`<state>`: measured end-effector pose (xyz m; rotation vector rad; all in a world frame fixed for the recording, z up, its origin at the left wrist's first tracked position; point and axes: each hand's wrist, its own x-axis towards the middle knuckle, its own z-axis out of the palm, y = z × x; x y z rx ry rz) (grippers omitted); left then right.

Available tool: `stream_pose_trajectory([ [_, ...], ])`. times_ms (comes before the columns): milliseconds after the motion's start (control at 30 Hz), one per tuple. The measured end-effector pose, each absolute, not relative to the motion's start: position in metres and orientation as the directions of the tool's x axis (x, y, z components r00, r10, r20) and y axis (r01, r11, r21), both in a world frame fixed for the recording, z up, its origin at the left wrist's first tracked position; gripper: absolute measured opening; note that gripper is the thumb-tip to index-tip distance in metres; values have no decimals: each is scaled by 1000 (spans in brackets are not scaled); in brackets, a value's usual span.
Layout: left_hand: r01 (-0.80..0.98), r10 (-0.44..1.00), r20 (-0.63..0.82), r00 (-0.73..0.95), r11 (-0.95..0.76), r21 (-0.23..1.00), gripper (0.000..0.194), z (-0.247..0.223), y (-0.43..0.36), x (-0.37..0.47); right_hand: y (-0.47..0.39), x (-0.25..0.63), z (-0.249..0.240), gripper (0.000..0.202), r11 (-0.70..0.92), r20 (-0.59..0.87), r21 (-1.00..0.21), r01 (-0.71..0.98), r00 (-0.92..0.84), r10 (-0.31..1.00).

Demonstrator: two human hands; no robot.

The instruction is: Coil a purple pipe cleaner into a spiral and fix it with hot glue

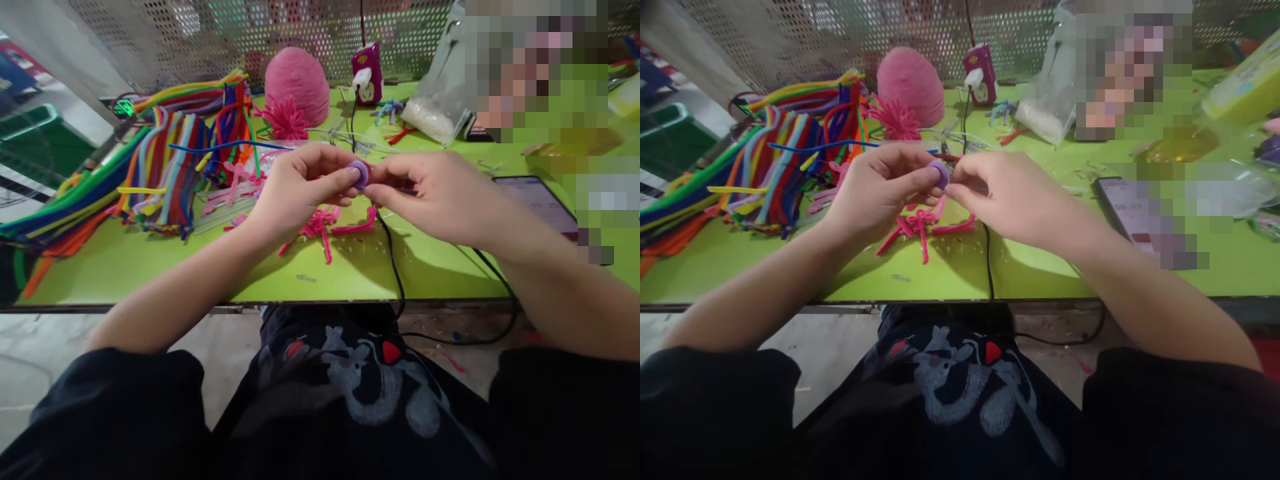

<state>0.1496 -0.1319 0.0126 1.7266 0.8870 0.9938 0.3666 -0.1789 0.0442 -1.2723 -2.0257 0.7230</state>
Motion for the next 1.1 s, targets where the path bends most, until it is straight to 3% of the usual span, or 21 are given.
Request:
stream_pose_trajectory([
  [100,134,877,187,443,-271,953,16,10,-131,143,-174,365,43,18,416,266,-647,639,-322,909],
  [233,191,865,178,469,-297,936,23,9,-130,139,-175,368,41,21,460,299,-626,630,-351,887],
  [533,295,792,288,539,-497,816,20,17,-138,141,-175,365,39,16,400,240,-736,546,-343,908],
  [933,438,684,423,594,-716,544,21,23,-150,137,-175,368,40,16,434,215,-622,652,-390,895],
  [1100,451,634,355,687,-756,475,24,26,-148,134,-178,365,38,11,468,192,-507,724,-435,880],
])
